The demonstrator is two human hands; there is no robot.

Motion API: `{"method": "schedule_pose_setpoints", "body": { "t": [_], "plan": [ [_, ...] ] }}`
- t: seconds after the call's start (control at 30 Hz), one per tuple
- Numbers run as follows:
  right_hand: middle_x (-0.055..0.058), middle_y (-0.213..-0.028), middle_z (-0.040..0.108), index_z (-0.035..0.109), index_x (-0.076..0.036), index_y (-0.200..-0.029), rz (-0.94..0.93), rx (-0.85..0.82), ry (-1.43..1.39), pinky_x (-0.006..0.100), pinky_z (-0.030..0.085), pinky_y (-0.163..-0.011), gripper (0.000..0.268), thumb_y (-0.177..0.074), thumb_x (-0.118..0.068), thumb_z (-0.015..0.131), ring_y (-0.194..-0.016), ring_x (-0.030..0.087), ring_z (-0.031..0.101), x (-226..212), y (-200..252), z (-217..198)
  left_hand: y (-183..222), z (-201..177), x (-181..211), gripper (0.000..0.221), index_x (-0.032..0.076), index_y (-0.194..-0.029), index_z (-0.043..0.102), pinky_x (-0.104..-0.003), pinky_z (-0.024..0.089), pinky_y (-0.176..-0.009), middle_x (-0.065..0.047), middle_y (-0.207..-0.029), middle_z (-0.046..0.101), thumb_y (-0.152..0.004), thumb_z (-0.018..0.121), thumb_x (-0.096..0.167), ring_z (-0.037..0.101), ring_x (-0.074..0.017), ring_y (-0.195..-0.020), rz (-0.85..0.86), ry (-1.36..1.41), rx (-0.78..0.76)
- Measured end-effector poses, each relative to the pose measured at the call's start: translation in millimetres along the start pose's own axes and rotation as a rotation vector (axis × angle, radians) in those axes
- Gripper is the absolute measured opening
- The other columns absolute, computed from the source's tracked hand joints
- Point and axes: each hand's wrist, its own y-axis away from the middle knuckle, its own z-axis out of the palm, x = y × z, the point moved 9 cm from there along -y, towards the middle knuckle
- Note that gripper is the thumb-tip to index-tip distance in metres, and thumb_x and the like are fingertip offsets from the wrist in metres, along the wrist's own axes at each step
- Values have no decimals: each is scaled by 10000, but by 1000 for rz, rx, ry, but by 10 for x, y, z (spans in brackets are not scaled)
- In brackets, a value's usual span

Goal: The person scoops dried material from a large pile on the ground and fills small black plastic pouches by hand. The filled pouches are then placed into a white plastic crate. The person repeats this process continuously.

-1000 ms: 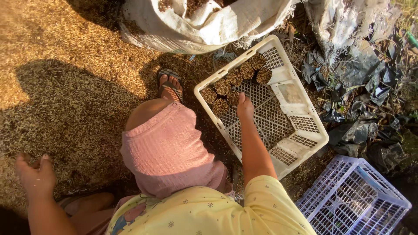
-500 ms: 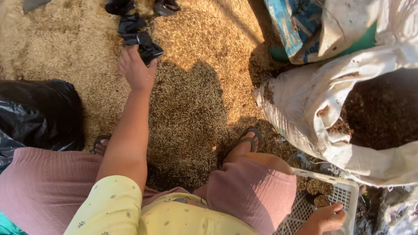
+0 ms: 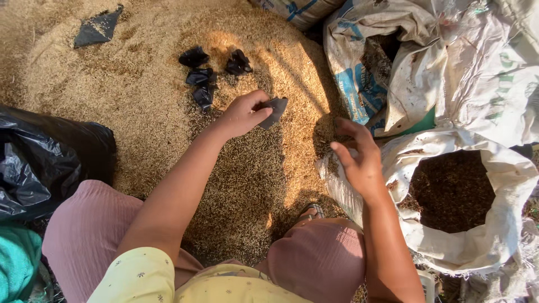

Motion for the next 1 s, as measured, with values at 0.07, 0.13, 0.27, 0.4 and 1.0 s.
{"method": "schedule_pose_setpoints", "body": {
  "t": [0.07, 0.13, 0.27, 0.4, 1.0],
  "plan": [
    [177, -1449, 572, 472, -12, -1493, -161, -137, 9, 301, 569, -886, 598, -965, -13, 752, -1186, 252, 626, -627, -364, 293, 107, -59, 471, 114, 96, -978, 613, -354, 562, -706, -35, -916, 698, -981, 670, 195, 689, -144, -818, 117, -15, -46],
    [157, -1393, 576, 472, -15, -1469, -211, -189, -29, 261, 558, -760, 624, -928, -22, 784, -1025, 200, 644, -1012, -566, 451, 228, -160, 788, 122, 96, -976, 611, -342, 532, -690, -42, -877, 680, -984, 675, 200, 671, -149, -791, 123, -16, -99],
    [111, -1100, 620, 633, -8, -1134, -170, -202, -76, 254, 493, -620, 310, -907, -45, 841, -776, 131, 618, -1293, -672, 585, 494, -381, 1345, 168, 97, -972, 613, -326, 513, -674, -40, -844, 676, -955, 699, 240, 660, -148, -758, 264, -177, -3],
    [84, -918, 691, 647, 0, -886, -210, -84, 75, 287, 528, -617, 219, -876, -61, 858, -744, 159, 673, -1431, -559, 551, 862, -527, 1702, 269, 69, -943, 598, -356, 486, -604, -70, -851, 635, -919, 732, 301, 613, -185, -712, 384, -373, 277],
    [122, -1190, 689, 619, -47, -968, -560, 50, 253, 378, 631, -848, 161, -871, -12, 743, -1249, 365, 699, -1527, -156, 763, 815, -282, 1395, 183, 84, -962, 698, -369, 551, -699, -38, -884, 737, -892, 716, 252, 719, -190, -782, -79, -344, 88]
  ]
}}
